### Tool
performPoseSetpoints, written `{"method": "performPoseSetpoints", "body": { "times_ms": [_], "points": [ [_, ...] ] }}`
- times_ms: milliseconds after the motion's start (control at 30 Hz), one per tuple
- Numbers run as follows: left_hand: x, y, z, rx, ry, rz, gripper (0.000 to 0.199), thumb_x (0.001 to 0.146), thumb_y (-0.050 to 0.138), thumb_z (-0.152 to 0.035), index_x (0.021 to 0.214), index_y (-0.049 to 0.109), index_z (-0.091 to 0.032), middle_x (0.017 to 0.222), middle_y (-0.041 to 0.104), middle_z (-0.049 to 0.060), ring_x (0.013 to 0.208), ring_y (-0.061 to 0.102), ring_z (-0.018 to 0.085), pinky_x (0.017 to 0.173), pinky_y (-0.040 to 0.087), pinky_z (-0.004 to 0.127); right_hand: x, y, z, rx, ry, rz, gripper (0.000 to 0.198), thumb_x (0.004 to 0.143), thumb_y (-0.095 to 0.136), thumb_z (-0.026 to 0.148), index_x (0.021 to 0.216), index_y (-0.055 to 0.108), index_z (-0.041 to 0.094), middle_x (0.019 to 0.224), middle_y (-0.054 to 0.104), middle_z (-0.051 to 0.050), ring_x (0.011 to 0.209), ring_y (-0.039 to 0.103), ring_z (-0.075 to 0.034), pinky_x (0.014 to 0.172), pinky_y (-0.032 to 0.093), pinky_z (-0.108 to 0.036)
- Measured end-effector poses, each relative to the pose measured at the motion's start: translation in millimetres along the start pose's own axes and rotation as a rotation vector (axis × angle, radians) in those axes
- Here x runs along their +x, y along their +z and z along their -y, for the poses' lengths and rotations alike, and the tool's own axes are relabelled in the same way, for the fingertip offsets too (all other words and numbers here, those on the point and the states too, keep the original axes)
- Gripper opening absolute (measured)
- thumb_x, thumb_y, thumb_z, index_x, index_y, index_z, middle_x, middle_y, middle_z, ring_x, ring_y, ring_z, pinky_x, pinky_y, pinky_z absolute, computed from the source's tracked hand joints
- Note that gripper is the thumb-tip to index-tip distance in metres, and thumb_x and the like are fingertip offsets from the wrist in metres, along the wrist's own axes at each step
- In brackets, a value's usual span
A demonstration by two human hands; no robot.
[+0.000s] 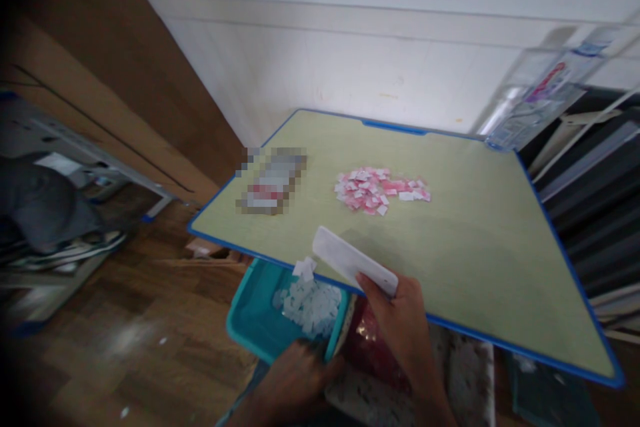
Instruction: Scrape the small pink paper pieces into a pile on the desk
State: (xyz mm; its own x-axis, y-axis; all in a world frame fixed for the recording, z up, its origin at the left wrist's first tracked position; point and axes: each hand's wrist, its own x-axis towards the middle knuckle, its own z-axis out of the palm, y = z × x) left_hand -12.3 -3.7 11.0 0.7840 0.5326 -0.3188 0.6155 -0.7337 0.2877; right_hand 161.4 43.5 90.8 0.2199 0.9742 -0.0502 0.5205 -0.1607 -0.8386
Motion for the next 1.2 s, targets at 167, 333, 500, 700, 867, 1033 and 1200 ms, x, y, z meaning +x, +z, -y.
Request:
{"method": "performPoseSetpoints", "body": {
  "times_ms": [167, 333, 500, 700, 867, 1033, 1200],
  "points": [
    [0, 3, 0, -0.011, 0.007, -0.029, 0.022, 0.084, 0.042, -0.040, 0.092, 0.049, -0.020, 0.069, 0.060, 0.005, 0.061, 0.058, 0.024, 0.053, 0.044, 0.031, -4, 3, 4, 0.014, -0.025, 0.068, 0.030, 0.072, 0.054, 0.038, 0.065, 0.068, 0.012, 0.052, 0.064, -0.001, 0.049, 0.060, -0.016, 0.046, 0.046, -0.021],
    [0, 4, 0, -0.021, 0.001, -0.023, 0.024, 0.084, 0.041, -0.041, 0.093, 0.049, -0.020, 0.070, 0.060, 0.006, 0.062, 0.057, 0.023, 0.054, 0.044, 0.031, -6, 1, 6, -0.024, -0.018, 0.056, 0.031, 0.071, 0.054, 0.038, 0.059, 0.066, 0.013, 0.041, 0.058, 0.000, 0.040, 0.055, -0.015, 0.038, 0.042, -0.020],
    [0, 5, 0, -0.018, -0.003, -0.001, 0.021, 0.083, 0.045, -0.036, 0.096, 0.048, -0.020, 0.072, 0.060, 0.006, 0.063, 0.057, 0.023, 0.056, 0.043, 0.031, -9, -3, 6, -0.021, -0.030, 0.034, 0.030, 0.071, 0.054, 0.038, 0.061, 0.067, 0.013, 0.042, 0.059, 0.000, 0.039, 0.054, -0.014, 0.037, 0.042, -0.020],
    [1, 10, 0, 0.001, -0.010, -0.009, 0.020, 0.082, 0.045, -0.037, 0.092, 0.048, -0.020, 0.068, 0.058, 0.006, 0.062, 0.057, 0.024, 0.055, 0.043, 0.032, 7, -37, -14, -0.015, -0.051, -0.245, 0.024, 0.064, 0.062, 0.036, 0.071, 0.069, 0.014, 0.056, 0.066, -0.002, 0.048, 0.059, -0.017, 0.041, 0.046, -0.023],
    [1, 9, 0, 0.007, 0.001, 0.002, 0.019, 0.081, 0.046, -0.036, 0.093, 0.048, -0.021, 0.073, 0.059, 0.006, 0.064, 0.057, 0.024, 0.056, 0.044, 0.034, 51, -76, -35, -0.146, -0.151, -0.260, 0.023, 0.064, 0.062, 0.036, 0.074, 0.069, 0.017, 0.060, 0.066, -0.001, 0.048, 0.057, -0.016, 0.041, 0.044, -0.024],
    [2, 3, 1, -0.009, -0.004, -0.004, 0.021, 0.079, 0.050, -0.035, 0.095, 0.048, -0.021, 0.076, 0.059, 0.006, 0.066, 0.056, 0.024, 0.057, 0.044, 0.032, 81, -96, -36, -0.219, -0.223, -0.150, 0.026, 0.067, 0.058, 0.038, 0.077, 0.069, 0.017, 0.059, 0.064, 0.001, 0.046, 0.053, -0.013, 0.039, 0.038, -0.022],
    [3, 2, 1, 0.001, -0.008, -0.006, 0.021, 0.078, 0.049, -0.034, 0.095, 0.049, -0.021, 0.077, 0.058, 0.007, 0.067, 0.055, 0.025, 0.056, 0.044, 0.033, 83, -107, -36, -0.233, -0.209, -0.090, 0.025, 0.065, 0.059, 0.041, 0.071, 0.069, 0.018, 0.054, 0.060, 0.002, 0.047, 0.051, -0.014, 0.040, 0.036, -0.022]
  ]
}}
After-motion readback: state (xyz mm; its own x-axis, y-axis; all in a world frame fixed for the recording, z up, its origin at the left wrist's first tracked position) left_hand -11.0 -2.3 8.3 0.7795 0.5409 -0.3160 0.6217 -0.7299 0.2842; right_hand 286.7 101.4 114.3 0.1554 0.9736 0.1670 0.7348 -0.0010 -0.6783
